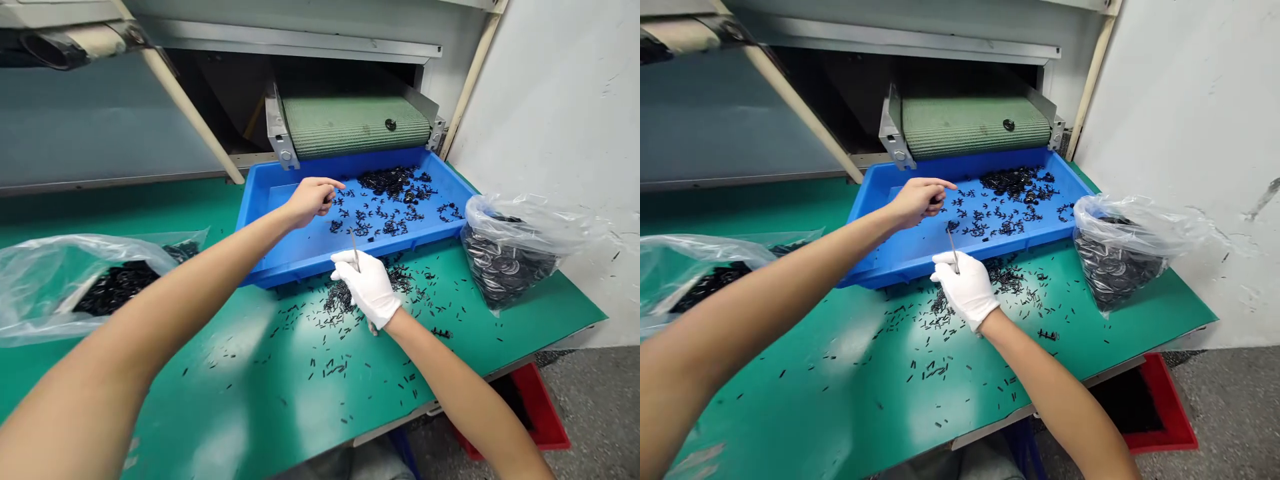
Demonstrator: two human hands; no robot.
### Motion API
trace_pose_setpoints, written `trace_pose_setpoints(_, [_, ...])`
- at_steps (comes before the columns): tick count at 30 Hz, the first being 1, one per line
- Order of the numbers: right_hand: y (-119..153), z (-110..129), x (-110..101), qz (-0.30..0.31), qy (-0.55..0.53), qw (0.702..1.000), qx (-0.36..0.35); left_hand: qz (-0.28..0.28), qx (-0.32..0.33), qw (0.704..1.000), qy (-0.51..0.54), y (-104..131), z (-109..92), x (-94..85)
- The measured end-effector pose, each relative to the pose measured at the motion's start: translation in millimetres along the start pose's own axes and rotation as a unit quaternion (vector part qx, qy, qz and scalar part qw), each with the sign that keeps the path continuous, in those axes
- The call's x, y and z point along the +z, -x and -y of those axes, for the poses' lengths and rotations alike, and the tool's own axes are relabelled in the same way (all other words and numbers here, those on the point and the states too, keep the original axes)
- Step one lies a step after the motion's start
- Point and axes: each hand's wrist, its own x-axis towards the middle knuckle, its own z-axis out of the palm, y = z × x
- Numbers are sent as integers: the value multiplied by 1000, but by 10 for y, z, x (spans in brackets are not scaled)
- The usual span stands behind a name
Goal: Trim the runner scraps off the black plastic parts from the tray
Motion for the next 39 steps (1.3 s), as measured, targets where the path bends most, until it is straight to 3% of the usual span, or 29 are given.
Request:
trace_pose_setpoints(2, [-13, 13, 19, -31, -85, 996, 17, 17, 27, 974, -226, -480, 99, 132])
trace_pose_setpoints(5, [-42, 36, 10, -65, -200, 977, 39, 60, 68, 890, -448, -1014, 191, 380])
trace_pose_setpoints(7, [-59, 49, -14, -82, -257, 962, 48, 89, 77, 853, -509, -1234, 223, 552])
trace_pose_setpoints(10, [-76, 56, -48, -96, -293, 950, 49, 112, 78, 834, -535, -1397, 271, 756])
trace_pose_setpoints(14, [-89, 48, -61, -107, -294, 949, 46, 105, 92, 837, -528, -1385, 351, 816])
trace_pose_setpoints(22, [-88, 38, -69, -121, -300, 946, 14, 90, 102, 831, -539, -1116, 362, 594])
trace_pose_setpoints(29, [-145, 18, -90, -120, -285, 951, 11, 89, 66, 826, -552, -1276, 352, 685])
trace_pose_setpoints(34, [-138, 4, -80, -110, -286, 952, 13, 91, 83, 821, -558, -1218, 399, 681])
trace_pose_setpoints(39, [-177, -39, -123, -131, -280, 951, -6, 44, 103, 829, -548, -938, 150, 502])
